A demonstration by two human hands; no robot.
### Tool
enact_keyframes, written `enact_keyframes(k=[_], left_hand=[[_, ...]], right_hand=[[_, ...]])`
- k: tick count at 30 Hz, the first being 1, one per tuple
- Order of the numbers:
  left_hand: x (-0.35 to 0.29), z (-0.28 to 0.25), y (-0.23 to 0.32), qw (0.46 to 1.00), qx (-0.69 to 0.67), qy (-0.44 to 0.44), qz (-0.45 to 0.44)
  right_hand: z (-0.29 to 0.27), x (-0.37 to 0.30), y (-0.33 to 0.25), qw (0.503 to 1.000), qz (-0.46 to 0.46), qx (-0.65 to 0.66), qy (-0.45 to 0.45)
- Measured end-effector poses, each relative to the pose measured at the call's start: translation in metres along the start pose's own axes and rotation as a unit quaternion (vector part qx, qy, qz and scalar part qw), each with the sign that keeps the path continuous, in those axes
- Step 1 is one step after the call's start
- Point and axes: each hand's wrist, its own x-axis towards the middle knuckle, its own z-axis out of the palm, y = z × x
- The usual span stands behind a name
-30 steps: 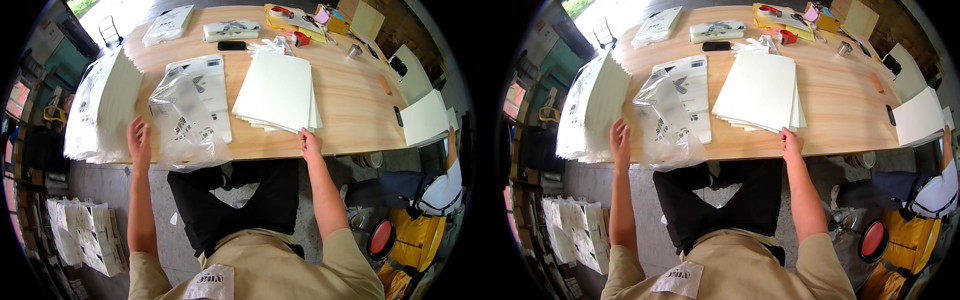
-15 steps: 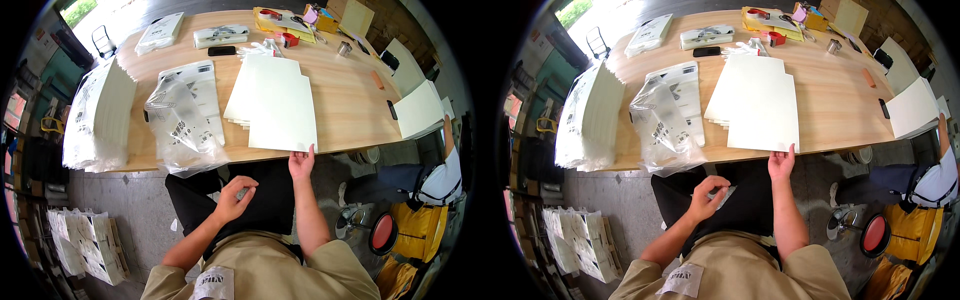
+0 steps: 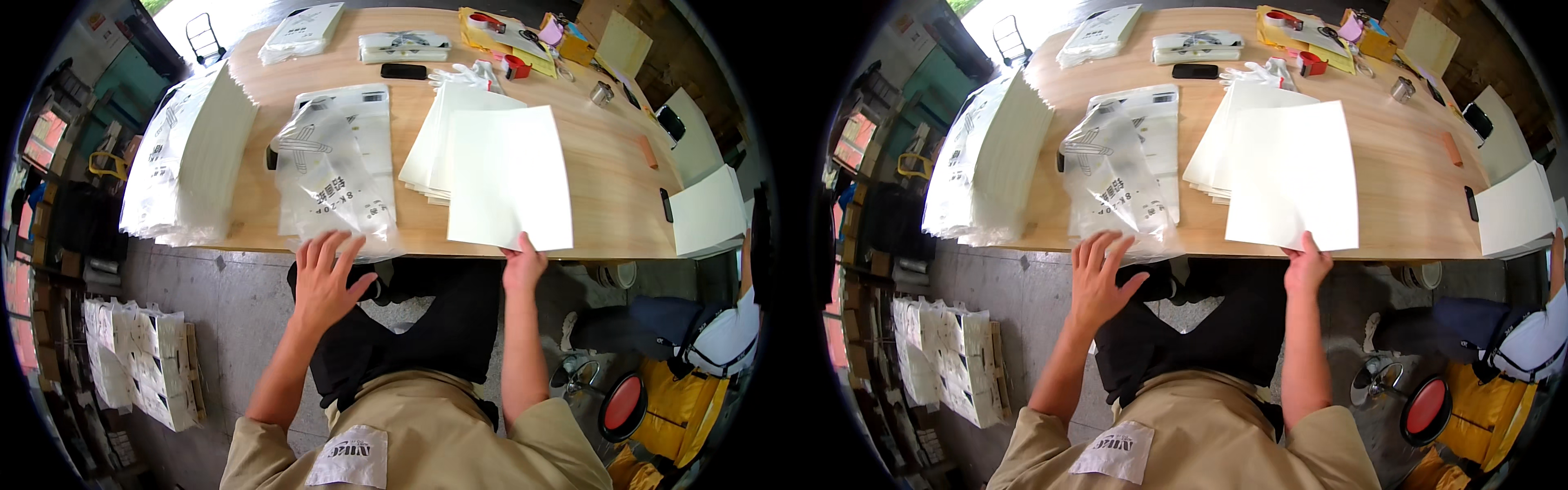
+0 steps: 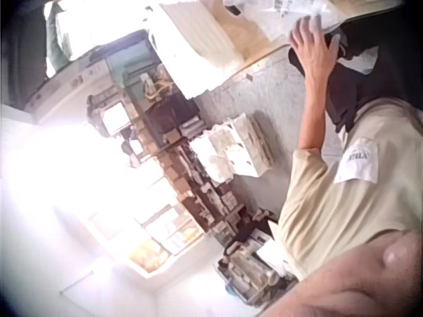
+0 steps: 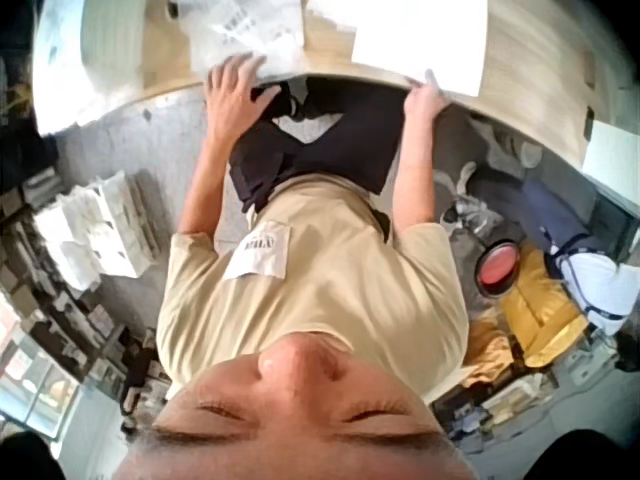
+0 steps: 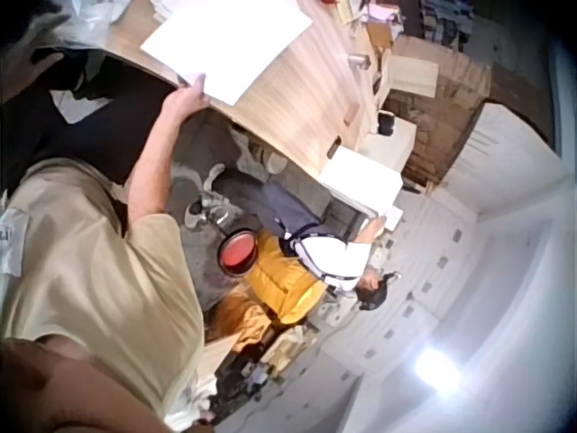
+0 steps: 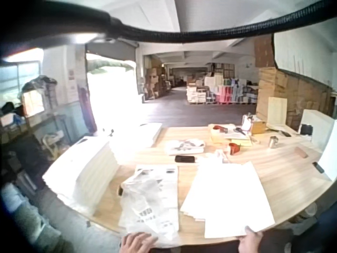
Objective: The person repeatedly picks up stacks of white paper, places them into clear plastic bags, and seals the bags. The packaged items are then set aside on the table.
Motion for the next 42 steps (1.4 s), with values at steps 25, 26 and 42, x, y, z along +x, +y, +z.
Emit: enact_keyframes(k=[25, 26, 42], left_hand=[[0.070, -0.013, -0.041, 0.988, -0.134, -0.074, -0.012], [0.067, -0.016, -0.045, 0.986, -0.141, -0.087, 0.002], [0.028, -0.043, -0.044, 0.908, -0.344, -0.176, -0.162]], right_hand=[[-0.177, -0.108, -0.073, 0.856, 0.406, 0.011, -0.320], [-0.171, -0.107, -0.071, 0.863, 0.405, 0.016, -0.302], [-0.140, -0.120, -0.087, 0.948, 0.209, -0.113, -0.212]])
